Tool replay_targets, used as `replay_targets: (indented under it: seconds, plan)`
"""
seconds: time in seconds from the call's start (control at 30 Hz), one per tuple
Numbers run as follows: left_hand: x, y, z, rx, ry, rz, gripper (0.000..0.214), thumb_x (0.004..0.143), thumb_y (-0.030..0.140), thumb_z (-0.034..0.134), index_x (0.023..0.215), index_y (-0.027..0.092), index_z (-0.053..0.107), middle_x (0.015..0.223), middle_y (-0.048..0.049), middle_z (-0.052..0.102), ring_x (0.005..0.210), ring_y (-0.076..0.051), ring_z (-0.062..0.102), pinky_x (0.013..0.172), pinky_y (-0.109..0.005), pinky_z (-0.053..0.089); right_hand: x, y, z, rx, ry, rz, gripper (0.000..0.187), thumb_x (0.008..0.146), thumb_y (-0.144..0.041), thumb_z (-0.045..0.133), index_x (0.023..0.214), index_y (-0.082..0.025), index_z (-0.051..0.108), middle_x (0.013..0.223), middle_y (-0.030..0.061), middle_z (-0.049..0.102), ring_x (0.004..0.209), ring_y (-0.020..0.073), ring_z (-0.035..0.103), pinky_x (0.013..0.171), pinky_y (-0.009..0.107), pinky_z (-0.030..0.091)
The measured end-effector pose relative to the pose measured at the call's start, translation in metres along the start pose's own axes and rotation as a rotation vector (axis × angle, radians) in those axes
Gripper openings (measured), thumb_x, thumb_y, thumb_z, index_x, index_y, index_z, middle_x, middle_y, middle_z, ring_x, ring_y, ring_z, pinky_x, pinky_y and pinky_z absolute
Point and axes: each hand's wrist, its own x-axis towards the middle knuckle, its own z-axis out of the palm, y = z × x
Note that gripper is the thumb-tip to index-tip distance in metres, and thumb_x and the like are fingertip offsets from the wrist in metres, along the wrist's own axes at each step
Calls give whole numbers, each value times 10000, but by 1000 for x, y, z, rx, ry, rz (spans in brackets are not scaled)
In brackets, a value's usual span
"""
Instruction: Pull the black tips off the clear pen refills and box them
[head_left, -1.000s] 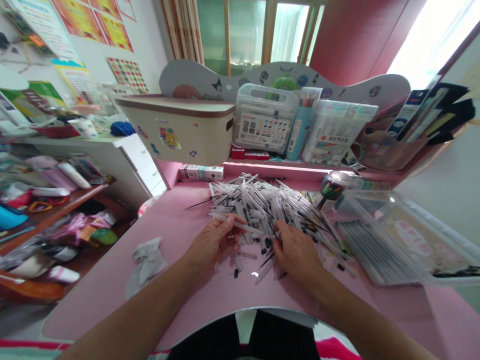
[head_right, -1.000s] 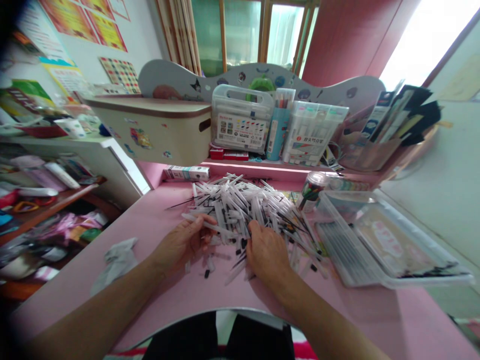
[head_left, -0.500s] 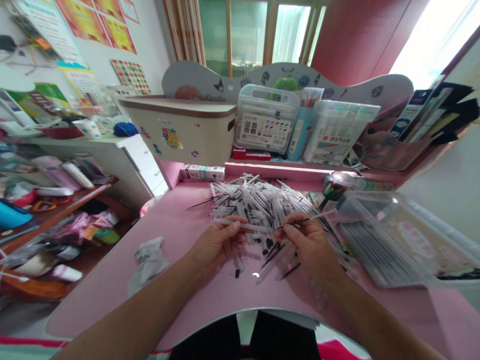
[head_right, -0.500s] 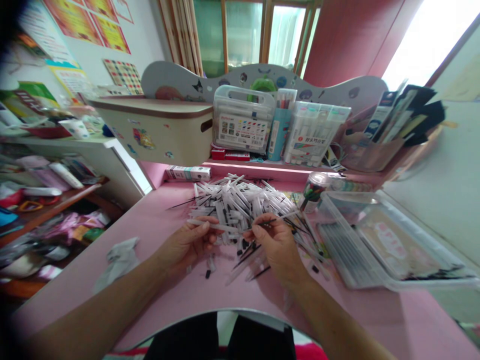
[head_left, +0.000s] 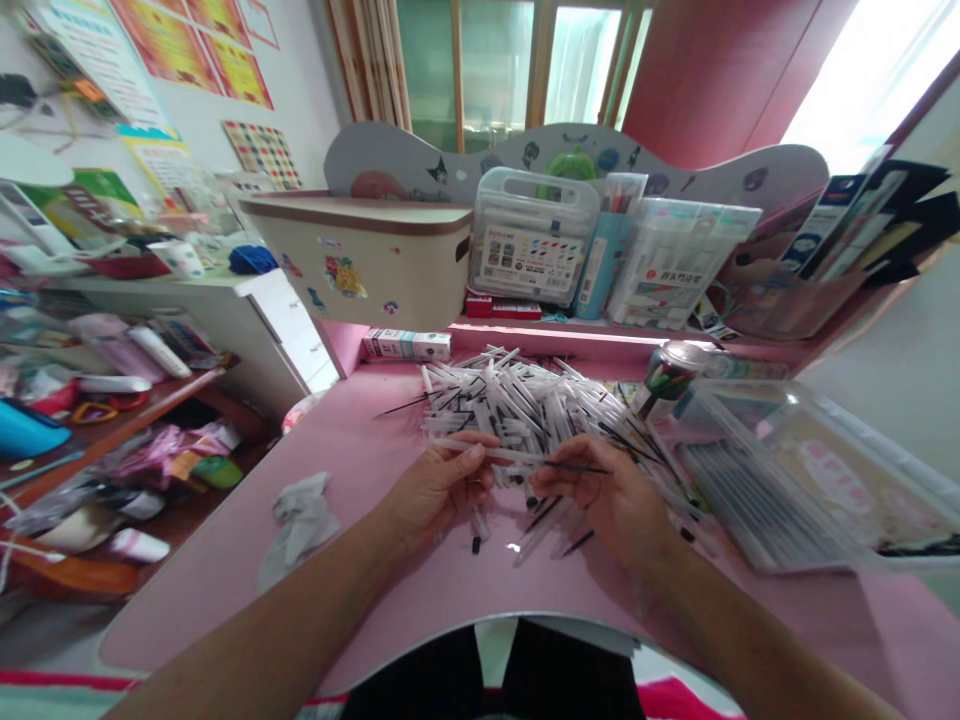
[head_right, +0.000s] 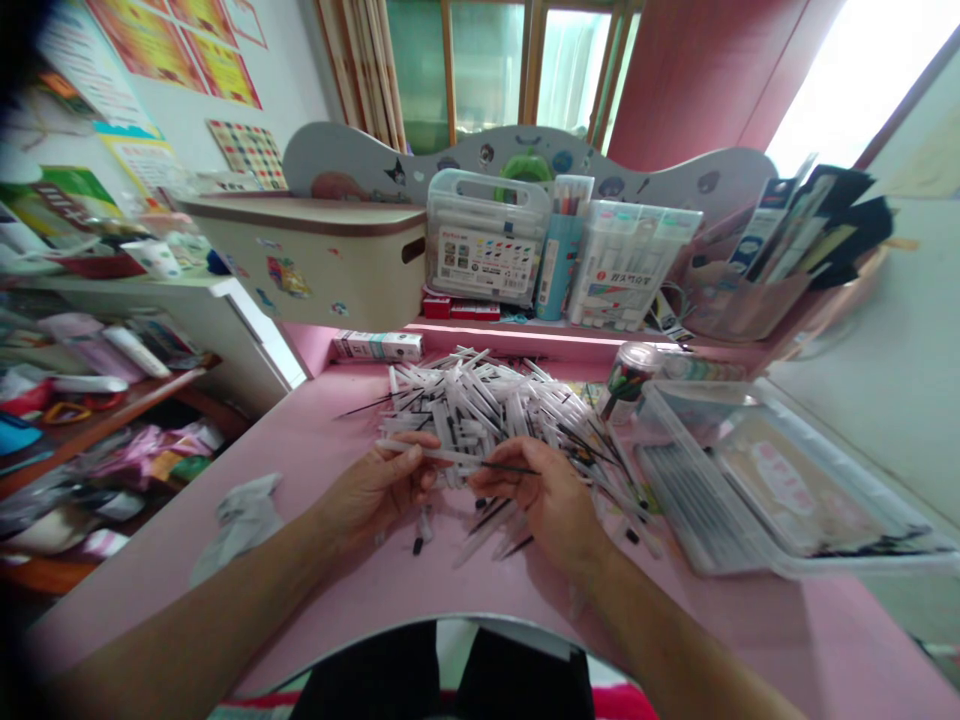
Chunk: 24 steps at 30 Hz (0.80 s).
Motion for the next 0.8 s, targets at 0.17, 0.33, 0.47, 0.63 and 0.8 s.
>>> replay_targets:
  seconds: [0.17, 0.33, 0.47, 0.63, 0.8]
  plan:
    - [-5, 0, 6, 2, -72, -30, 272, 636, 258, 902, 841, 154, 756, 642, -16, 684, 497, -59, 518, 491, -170, 471, -1, 0, 3, 103, -149, 231, 481, 887, -631, 514, 1017, -185, 640, 724, 40, 685, 605, 180, 659, 616, 352, 568]
    - [-9, 4, 2, 66, -217, -60, 377, 638, 314, 892, 960, 155, 778, 819, -70, 734, 620, -96, 597, 574, -195, 504, -4, -2, 2, 106, -232, 236, 322, 860, -475, 651, 1006, -189, 620, 779, 34, 699, 641, 158, 663, 616, 302, 554]
    - [-8, 13, -1, 125, -257, -64, 548, 661, 490, 841, 1081, 148, 759, 948, -120, 745, 675, -135, 620, 606, -241, 528, -2, -6, -2, 26, -108, 125, 246, 845, -419, 685, 917, -193, 619, 642, -11, 645, 529, 114, 590, 536, 228, 497]
    - [-9, 9, -1, 372, -38, -46, 316, 698, 331, 837, 947, 147, 775, 698, -36, 690, 522, -74, 519, 516, -181, 407, 0, -6, -6, -21, -74, 71, 296, 808, -445, 721, 835, -200, 559, 535, -59, 555, 420, 78, 476, 431, 181, 378]
    - [-11, 0, -2, 657, -171, -29, 156, 813, 274, 714, 909, 165, 770, 715, -18, 670, 584, -104, 549, 541, -197, 391, -3, -7, -5, -86, -167, 74, 380, 744, -475, 774, 886, -199, 554, 583, -50, 591, 440, 85, 503, 427, 177, 382]
